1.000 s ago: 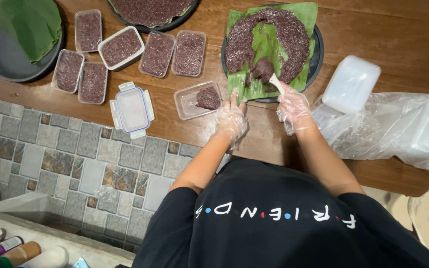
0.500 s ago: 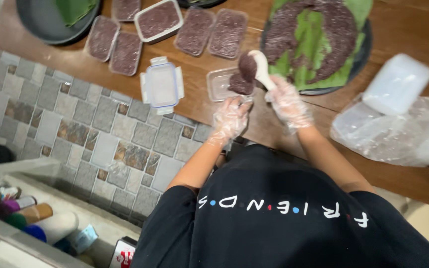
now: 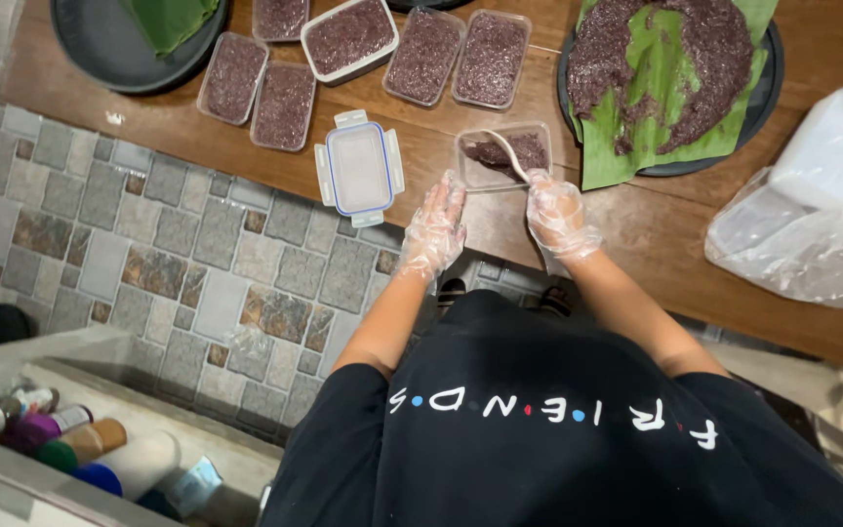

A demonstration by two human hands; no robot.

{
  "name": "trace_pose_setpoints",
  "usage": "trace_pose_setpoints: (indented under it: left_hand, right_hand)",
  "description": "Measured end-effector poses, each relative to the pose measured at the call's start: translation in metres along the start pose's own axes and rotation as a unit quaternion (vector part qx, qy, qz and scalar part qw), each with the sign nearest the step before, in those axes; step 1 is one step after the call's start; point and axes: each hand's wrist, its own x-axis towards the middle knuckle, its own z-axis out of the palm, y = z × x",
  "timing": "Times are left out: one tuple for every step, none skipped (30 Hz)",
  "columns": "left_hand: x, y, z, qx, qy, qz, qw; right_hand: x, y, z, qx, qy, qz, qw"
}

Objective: The person scoops cooked purple rice from a large tray into several small plastic containers using a spoon, wearing plastic gloves.

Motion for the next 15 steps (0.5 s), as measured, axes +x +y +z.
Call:
trace_pose_setpoints:
  left_hand:
    - [0.002, -0.001, -0.008, 0.0, -0.001, 0.006, 1.0]
    - [0.004, -0.001, -0.014, 0.007, -0.011, 0.018, 1.0]
    - [0.006, -0.002, -0.018, 0.015, -0.022, 0.031, 0.999]
    - [0.008, 0.0, -0.02, 0.014, -0.025, 0.038, 0.999]
    - [0.013, 0.0, -0.023, 0.022, -0.025, 0.027, 0.999]
    - [0.017, -0.001, -0.025, 0.03, -0.024, 0.017, 0.999]
    - [0.021, -0.003, -0.027, 0.033, -0.028, 0.027, 0.999]
    - [0.025, -0.005, -0.028, 0.032, -0.01, 0.034, 0.999]
    - [0.03, -0.007, -0.029, 0.03, 0.007, 0.043, 0.999]
    - [0.034, -0.009, -0.029, 0.031, 0.003, 0.053, 0.998]
    - [0.034, -0.011, -0.029, 0.031, 0.014, 0.059, 0.998]
    - [0.033, -0.011, -0.028, 0.031, 0.025, 0.065, 0.997]
    - [0.036, -0.011, -0.029, 0.033, 0.024, 0.073, 0.996]
    - [0.038, -0.012, -0.031, 0.033, 0.026, 0.067, 0.997]
    - [0.036, -0.009, -0.029, 0.03, 0.025, 0.058, 0.998]
  right_hand:
    - [-0.002, -0.003, -0.001, 0.054, 0.013, 0.039, 0.998]
    - [-0.004, -0.006, -0.001, 0.107, 0.027, 0.077, 0.991]
    - [-0.006, -0.008, -0.001, 0.103, 0.03, 0.083, 0.991]
    - [-0.009, -0.008, 0.0, 0.091, 0.058, 0.037, 0.994]
    - [-0.01, -0.009, 0.002, 0.077, 0.088, -0.008, 0.993]
    - [-0.01, -0.011, 0.006, 0.073, 0.093, -0.002, 0.993]
    - [-0.012, -0.014, 0.01, 0.068, 0.093, 0.023, 0.993]
    - [-0.014, -0.016, 0.012, 0.062, 0.093, 0.048, 0.993]
    - [-0.013, -0.016, 0.013, 0.058, 0.099, 0.056, 0.992]
    - [-0.01, -0.018, 0.015, 0.058, 0.101, 0.064, 0.991]
    - [-0.01, -0.022, 0.014, 0.059, 0.1, 0.073, 0.991]
    - [-0.011, -0.025, 0.011, 0.055, 0.103, 0.082, 0.99]
    - [-0.007, -0.026, 0.008, 0.053, 0.129, 0.066, 0.988]
    - [-0.003, -0.025, 0.004, 0.051, 0.154, 0.05, 0.985]
    - [-0.001, -0.022, 0.003, 0.047, 0.155, 0.054, 0.985]
